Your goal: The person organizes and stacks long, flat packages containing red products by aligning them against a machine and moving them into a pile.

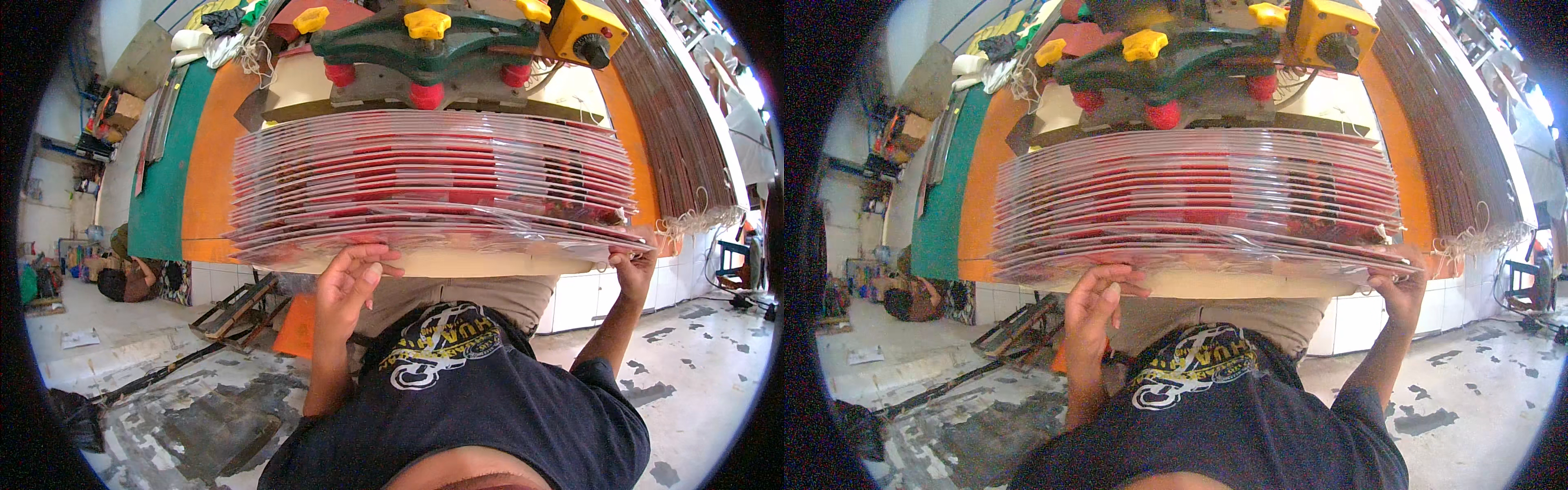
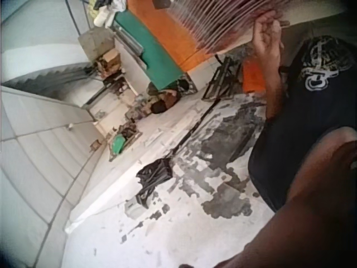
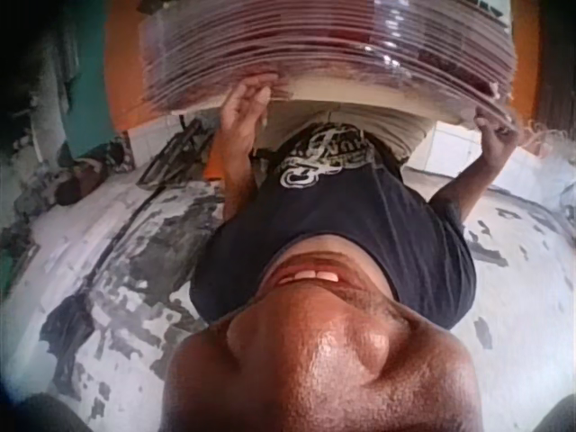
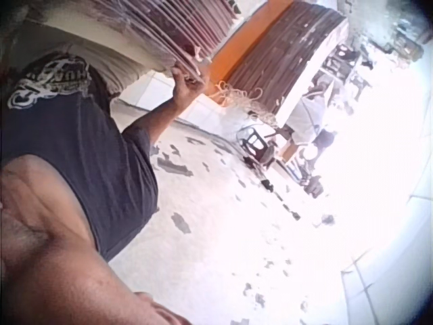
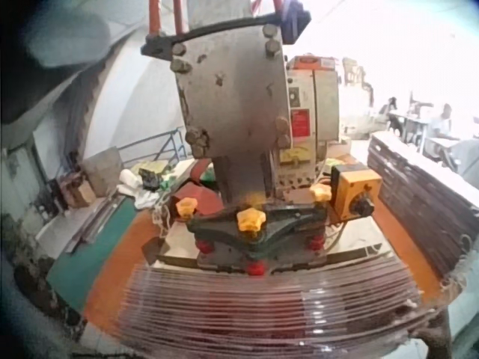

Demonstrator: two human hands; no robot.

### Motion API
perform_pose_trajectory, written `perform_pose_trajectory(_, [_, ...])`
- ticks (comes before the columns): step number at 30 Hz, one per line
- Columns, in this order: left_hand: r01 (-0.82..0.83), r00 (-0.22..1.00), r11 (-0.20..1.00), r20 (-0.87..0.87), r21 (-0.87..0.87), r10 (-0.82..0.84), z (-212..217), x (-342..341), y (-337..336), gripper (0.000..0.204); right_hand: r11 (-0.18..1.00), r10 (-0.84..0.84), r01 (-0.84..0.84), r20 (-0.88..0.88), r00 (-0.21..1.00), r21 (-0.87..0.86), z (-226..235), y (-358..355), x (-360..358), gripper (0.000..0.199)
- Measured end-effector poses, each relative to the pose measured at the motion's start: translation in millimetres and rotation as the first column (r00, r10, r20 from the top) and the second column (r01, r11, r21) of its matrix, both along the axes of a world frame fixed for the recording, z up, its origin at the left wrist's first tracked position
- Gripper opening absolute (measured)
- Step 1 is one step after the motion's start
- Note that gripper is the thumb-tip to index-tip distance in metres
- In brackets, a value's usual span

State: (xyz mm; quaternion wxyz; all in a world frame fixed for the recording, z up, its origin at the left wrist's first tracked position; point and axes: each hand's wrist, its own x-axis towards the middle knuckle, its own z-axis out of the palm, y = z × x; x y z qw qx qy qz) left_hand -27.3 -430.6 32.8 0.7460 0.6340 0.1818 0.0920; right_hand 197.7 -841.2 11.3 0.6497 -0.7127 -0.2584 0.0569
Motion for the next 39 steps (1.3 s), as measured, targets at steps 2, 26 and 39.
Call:
perform_pose_trajectory(2, [0.011,1.0,1.0,0.009,0.001,-0.011,-2,2,2,0.032,0.999,0.004,-0.003,-0.009,1.0,0.052,7,11,-4,0.04])
perform_pose_trajectory(26, [-0.745,0.649,0.213,0.612,0.632,0.453,-34,-32,106,0.069,0.977,-0.212,0.213,0.022,0.977,-0.033,15,31,-11,0.07])
perform_pose_trajectory(39, [-0.534,0.82,0.83,0.336,0.161,0.462,-109,-85,181,0.077,0.955,-0.275,0.277,-0.03,0.961,0.104,11,64,-18,0.1])
